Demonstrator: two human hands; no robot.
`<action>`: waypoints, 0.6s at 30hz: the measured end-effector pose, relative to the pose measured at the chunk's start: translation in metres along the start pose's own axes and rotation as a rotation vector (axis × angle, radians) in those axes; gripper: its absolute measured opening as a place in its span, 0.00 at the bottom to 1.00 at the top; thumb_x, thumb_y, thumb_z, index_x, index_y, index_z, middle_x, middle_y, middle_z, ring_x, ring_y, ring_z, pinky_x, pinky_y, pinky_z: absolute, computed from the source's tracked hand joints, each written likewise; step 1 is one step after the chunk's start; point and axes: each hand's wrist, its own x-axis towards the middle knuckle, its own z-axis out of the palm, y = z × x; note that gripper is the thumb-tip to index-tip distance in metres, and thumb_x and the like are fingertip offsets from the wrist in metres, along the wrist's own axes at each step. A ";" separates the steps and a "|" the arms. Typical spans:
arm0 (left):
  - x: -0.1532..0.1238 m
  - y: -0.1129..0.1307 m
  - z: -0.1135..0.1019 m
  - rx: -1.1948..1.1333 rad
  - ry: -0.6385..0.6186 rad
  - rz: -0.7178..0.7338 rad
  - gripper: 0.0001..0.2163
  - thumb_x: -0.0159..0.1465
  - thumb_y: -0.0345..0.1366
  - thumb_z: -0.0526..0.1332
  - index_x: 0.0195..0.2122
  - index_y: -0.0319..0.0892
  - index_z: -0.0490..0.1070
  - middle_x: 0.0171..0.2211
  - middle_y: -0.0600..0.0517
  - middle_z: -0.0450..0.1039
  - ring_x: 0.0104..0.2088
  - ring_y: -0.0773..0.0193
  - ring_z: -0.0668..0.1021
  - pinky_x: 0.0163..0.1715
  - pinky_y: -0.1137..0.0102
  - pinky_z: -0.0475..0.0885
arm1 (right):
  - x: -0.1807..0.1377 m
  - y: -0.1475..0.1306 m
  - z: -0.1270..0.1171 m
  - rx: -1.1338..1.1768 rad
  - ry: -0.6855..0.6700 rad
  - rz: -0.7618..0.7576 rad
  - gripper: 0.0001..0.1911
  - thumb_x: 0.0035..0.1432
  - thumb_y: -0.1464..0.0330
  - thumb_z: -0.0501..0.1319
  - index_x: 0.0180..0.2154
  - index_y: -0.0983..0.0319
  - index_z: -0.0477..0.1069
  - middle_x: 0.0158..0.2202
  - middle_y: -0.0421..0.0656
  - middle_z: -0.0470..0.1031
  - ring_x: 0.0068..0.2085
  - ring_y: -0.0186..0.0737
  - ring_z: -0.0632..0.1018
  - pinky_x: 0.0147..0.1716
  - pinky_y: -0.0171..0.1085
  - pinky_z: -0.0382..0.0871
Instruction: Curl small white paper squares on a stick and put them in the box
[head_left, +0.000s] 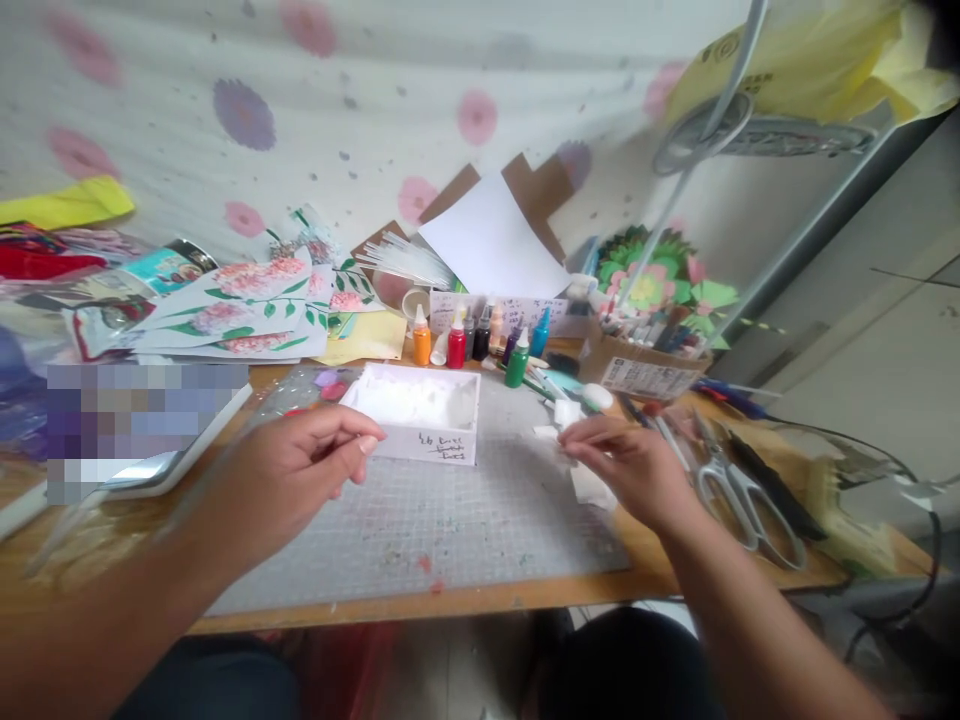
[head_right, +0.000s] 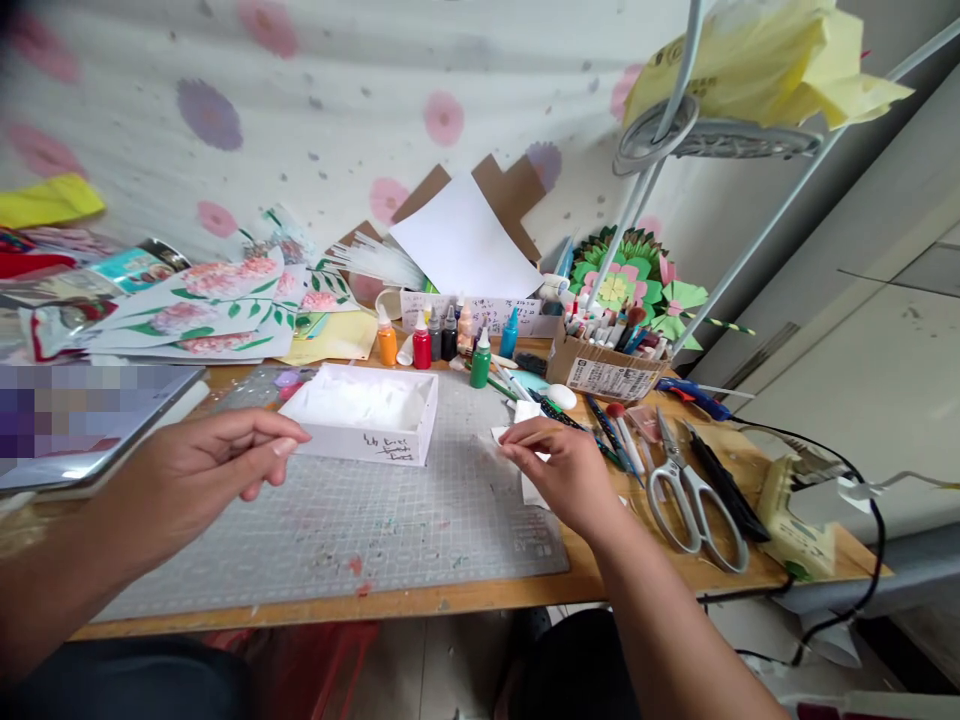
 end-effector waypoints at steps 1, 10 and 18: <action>-0.001 0.003 0.003 -0.048 -0.027 0.014 0.09 0.60 0.43 0.59 0.35 0.46 0.73 0.23 0.55 0.72 0.22 0.65 0.73 0.22 0.72 0.68 | 0.006 -0.009 0.004 0.177 0.048 0.015 0.10 0.57 0.65 0.64 0.25 0.60 0.76 0.30 0.45 0.81 0.35 0.42 0.82 0.36 0.40 0.77; -0.013 0.028 0.024 -0.593 -0.111 0.041 0.20 0.54 0.36 0.66 0.45 0.44 0.60 0.28 0.56 0.74 0.29 0.66 0.75 0.30 0.71 0.69 | 0.064 -0.088 0.071 0.820 -0.182 0.012 0.05 0.51 0.67 0.69 0.25 0.60 0.78 0.26 0.40 0.79 0.29 0.35 0.78 0.30 0.34 0.73; -0.001 0.015 0.014 -0.635 -0.114 -0.036 0.08 0.58 0.36 0.62 0.36 0.41 0.66 0.25 0.56 0.70 0.26 0.68 0.73 0.29 0.71 0.67 | 0.071 -0.077 0.104 0.922 -0.222 0.007 0.03 0.53 0.68 0.68 0.28 0.59 0.79 0.28 0.40 0.80 0.30 0.35 0.78 0.33 0.35 0.73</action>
